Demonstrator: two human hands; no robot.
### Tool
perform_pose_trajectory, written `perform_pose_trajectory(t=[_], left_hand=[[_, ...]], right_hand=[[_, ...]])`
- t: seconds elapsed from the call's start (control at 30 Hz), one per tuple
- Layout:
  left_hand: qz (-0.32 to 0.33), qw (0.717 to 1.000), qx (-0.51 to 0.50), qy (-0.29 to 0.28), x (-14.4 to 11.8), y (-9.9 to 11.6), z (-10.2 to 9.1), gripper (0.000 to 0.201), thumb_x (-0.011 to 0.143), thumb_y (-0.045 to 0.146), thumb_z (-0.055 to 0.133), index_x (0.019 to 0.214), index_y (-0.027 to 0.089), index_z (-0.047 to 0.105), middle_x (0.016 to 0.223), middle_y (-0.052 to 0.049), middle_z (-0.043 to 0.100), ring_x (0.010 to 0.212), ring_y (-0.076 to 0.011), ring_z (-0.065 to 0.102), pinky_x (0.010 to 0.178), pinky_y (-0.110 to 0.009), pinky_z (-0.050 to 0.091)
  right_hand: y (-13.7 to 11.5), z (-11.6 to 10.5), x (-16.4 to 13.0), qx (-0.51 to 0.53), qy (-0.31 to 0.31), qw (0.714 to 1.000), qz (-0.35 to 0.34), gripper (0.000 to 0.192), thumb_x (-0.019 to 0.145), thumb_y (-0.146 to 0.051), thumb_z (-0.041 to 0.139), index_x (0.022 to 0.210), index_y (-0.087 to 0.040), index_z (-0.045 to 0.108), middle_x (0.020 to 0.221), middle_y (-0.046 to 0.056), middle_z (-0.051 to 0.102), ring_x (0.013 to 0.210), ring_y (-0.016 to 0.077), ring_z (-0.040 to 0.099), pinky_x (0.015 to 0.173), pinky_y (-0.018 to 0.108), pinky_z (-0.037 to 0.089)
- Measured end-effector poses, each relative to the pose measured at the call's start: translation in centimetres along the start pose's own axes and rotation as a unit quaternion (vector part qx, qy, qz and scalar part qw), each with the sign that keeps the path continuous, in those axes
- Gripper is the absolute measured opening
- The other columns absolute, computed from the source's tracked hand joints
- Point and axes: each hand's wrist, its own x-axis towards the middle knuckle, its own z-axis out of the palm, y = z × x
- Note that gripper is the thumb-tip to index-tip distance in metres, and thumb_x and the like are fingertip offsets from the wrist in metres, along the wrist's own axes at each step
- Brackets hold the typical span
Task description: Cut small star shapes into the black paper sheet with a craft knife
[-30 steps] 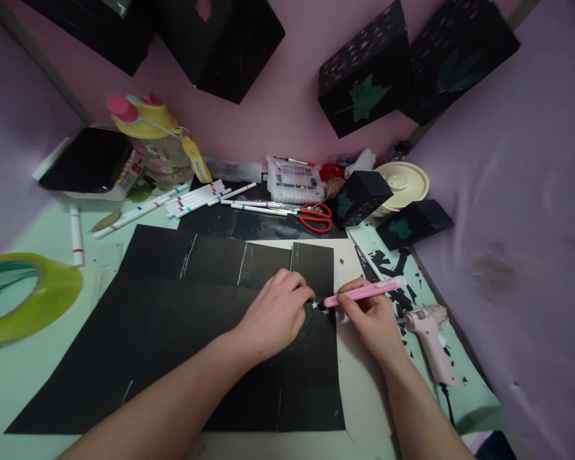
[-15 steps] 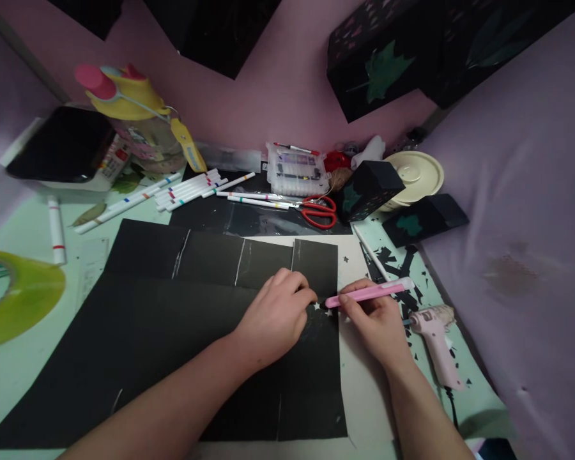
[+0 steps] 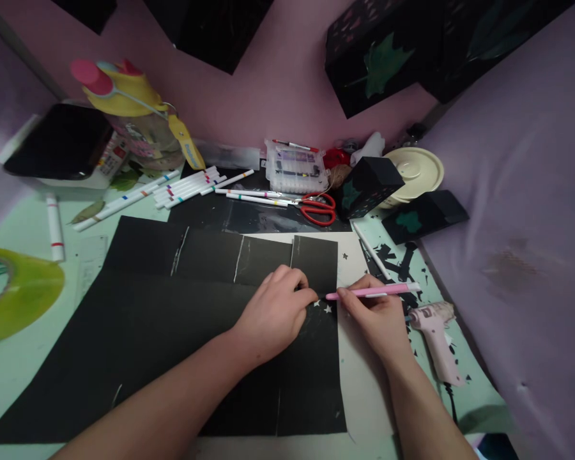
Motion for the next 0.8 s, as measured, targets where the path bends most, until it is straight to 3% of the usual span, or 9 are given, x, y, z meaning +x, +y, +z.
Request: perform_pose_trajectory(t=[0.27, 0.47, 0.8], left_hand=[[0.009, 1.000, -0.014, 0.002, 0.02, -0.05, -0.12, 0.032, 0.083, 0.007, 0.049, 0.095, 0.025, 0.073, 0.098, -0.004, 0.058, 0.097, -0.0210, 0.047, 0.086, -0.038, 0.044], [0.006, 1.000, -0.023, -0.001, 0.00, 0.01, -0.31, 0.034, 0.085, 0.007, 0.048, 0.098, 0.025, 0.074, 0.097, -0.005, 0.059, 0.097, -0.0209, 0.047, 0.087, -0.038, 0.045], [0.017, 1.000, -0.019, 0.014, 0.02, 0.10, -0.41, 0.034, 0.084, 0.007, 0.049, 0.096, 0.026, 0.075, 0.094, -0.004, 0.060, 0.094, -0.0203, 0.049, 0.085, -0.037, 0.046]], right_hand=[[-0.21, 0.17, 0.11, 0.009, -0.005, 1.000, 0.008, 0.016, 0.080, -0.035, 0.069, 0.075, -0.020, 0.065, 0.062, 0.000, 0.061, 0.055, 0.0147, 0.054, 0.052, 0.026, 0.041], [-0.03, 0.32, -0.03, 0.048, -0.004, 0.998, 0.033, 0.021, 0.080, -0.038, 0.070, 0.074, -0.018, 0.065, 0.056, 0.000, 0.061, 0.048, 0.0127, 0.052, 0.047, 0.025, 0.041], [-0.15, 0.67, -0.06, 0.052, 0.012, 0.998, 0.016, 0.023, 0.079, -0.039, 0.070, 0.072, -0.018, 0.065, 0.057, 0.000, 0.062, 0.047, 0.0127, 0.053, 0.046, 0.025, 0.042]])
